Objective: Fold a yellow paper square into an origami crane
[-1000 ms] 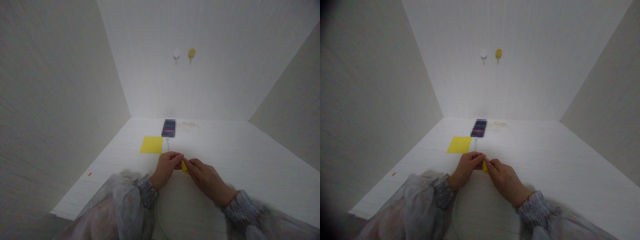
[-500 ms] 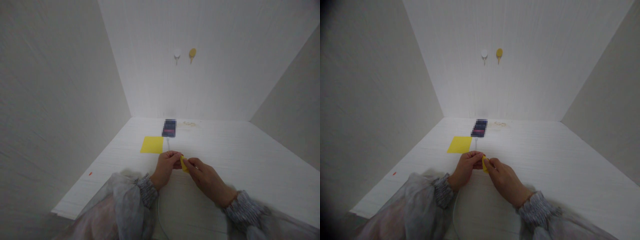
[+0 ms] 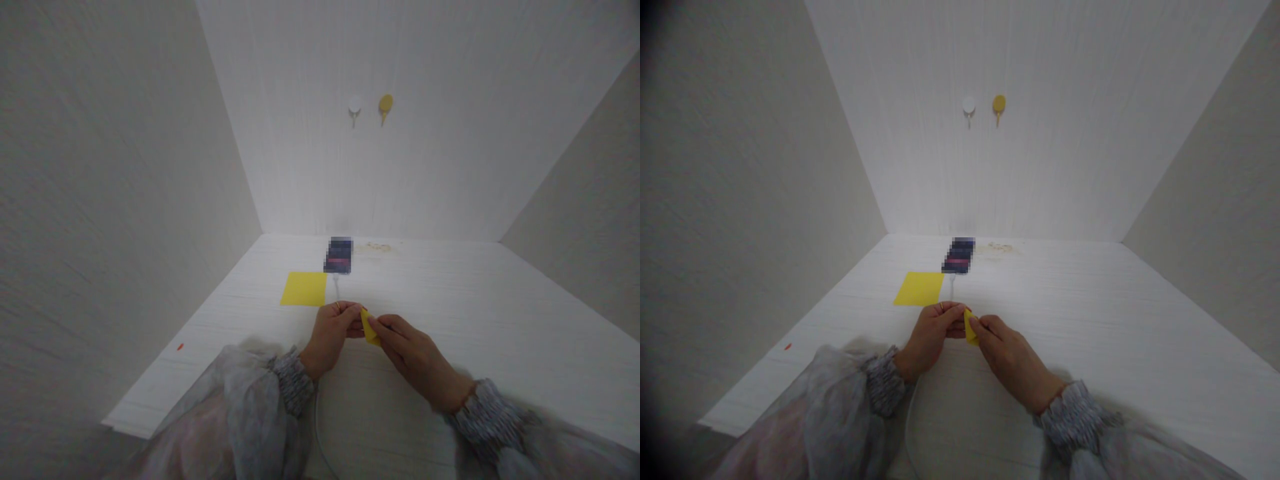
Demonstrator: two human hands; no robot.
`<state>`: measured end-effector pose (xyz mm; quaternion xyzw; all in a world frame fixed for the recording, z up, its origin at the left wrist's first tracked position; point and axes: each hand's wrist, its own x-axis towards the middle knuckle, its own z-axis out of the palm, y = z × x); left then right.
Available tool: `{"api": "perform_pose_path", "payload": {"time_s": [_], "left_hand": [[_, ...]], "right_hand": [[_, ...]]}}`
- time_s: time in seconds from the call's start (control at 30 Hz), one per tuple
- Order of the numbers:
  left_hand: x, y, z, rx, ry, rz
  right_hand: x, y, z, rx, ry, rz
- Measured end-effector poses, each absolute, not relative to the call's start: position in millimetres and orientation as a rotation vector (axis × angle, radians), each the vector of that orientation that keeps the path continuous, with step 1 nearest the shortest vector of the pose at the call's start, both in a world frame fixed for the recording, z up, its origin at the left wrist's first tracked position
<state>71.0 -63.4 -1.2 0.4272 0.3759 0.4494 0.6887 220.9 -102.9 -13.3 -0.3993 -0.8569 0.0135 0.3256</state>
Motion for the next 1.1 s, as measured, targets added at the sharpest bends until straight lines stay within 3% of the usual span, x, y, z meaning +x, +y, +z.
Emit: {"api": "perform_pose_path", "payload": {"time_s": [0.63, 1.1], "left_hand": [[71.5, -62.7, -0.1, 0.992, 0.861, 1.017], [69.5, -64.6, -1.1, 1.395, 0.935, 1.090]], "right_hand": [[217.3, -104.9, -8.9, -1.023, -2.191, 0.088], [210.7, -92.0, 3.3, -1.267, -1.525, 0.848]]}}
